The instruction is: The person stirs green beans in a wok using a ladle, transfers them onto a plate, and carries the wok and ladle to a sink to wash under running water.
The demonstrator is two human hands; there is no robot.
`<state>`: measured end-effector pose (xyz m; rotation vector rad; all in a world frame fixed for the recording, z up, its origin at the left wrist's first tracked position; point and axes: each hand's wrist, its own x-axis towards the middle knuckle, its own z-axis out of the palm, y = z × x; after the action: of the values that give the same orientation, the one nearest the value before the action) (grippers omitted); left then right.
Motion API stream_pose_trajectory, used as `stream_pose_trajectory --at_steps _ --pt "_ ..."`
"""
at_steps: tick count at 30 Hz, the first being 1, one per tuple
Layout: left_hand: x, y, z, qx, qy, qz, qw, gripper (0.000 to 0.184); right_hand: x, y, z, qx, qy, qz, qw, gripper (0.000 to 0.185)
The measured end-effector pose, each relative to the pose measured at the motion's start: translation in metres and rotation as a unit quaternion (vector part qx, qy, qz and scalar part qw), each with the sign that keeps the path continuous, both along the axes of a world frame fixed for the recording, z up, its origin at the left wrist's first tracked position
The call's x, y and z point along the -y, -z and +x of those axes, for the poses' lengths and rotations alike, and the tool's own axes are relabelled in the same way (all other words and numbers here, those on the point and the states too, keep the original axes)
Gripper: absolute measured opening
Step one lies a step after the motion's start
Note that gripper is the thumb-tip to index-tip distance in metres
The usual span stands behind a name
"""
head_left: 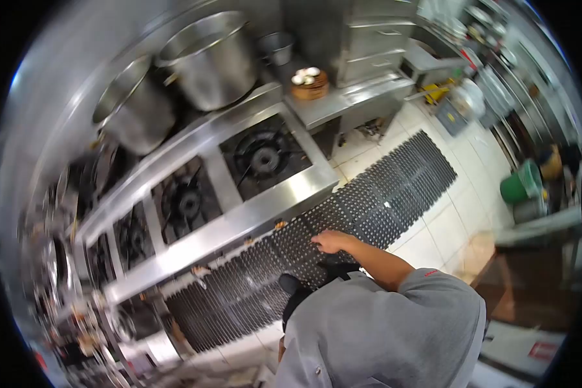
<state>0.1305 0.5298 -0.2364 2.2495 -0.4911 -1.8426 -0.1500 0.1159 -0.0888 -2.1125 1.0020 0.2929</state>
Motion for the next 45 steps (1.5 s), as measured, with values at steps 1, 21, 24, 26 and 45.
stream_pose_trajectory --at_steps 1,21,24,26,45 --pt "0.019 0.000 0.019 -0.006 0.031 0.012 0.999 0.030 -0.004 0.004 -0.013 0.016 0.007 -0.006 1.000 0.044" --pt "0.606 -0.085 -0.411 -0.059 0.535 -0.268 0.799 0.040 -0.006 0.033 -0.501 -0.084 0.562 0.069 0.820 0.035" --pt "0.673 -0.104 -0.477 -0.029 0.562 -0.325 0.760 0.040 0.024 0.030 -0.549 -0.078 0.599 0.054 0.795 0.034" --pt "0.718 -0.102 -0.513 -0.025 0.565 -0.336 0.753 0.039 0.045 0.031 -0.575 -0.076 0.618 0.061 0.780 0.033" --pt "1.021 -0.204 -1.044 -0.191 0.656 -0.399 0.612 0.033 0.237 0.049 -0.893 -0.052 0.771 0.077 0.630 0.037"
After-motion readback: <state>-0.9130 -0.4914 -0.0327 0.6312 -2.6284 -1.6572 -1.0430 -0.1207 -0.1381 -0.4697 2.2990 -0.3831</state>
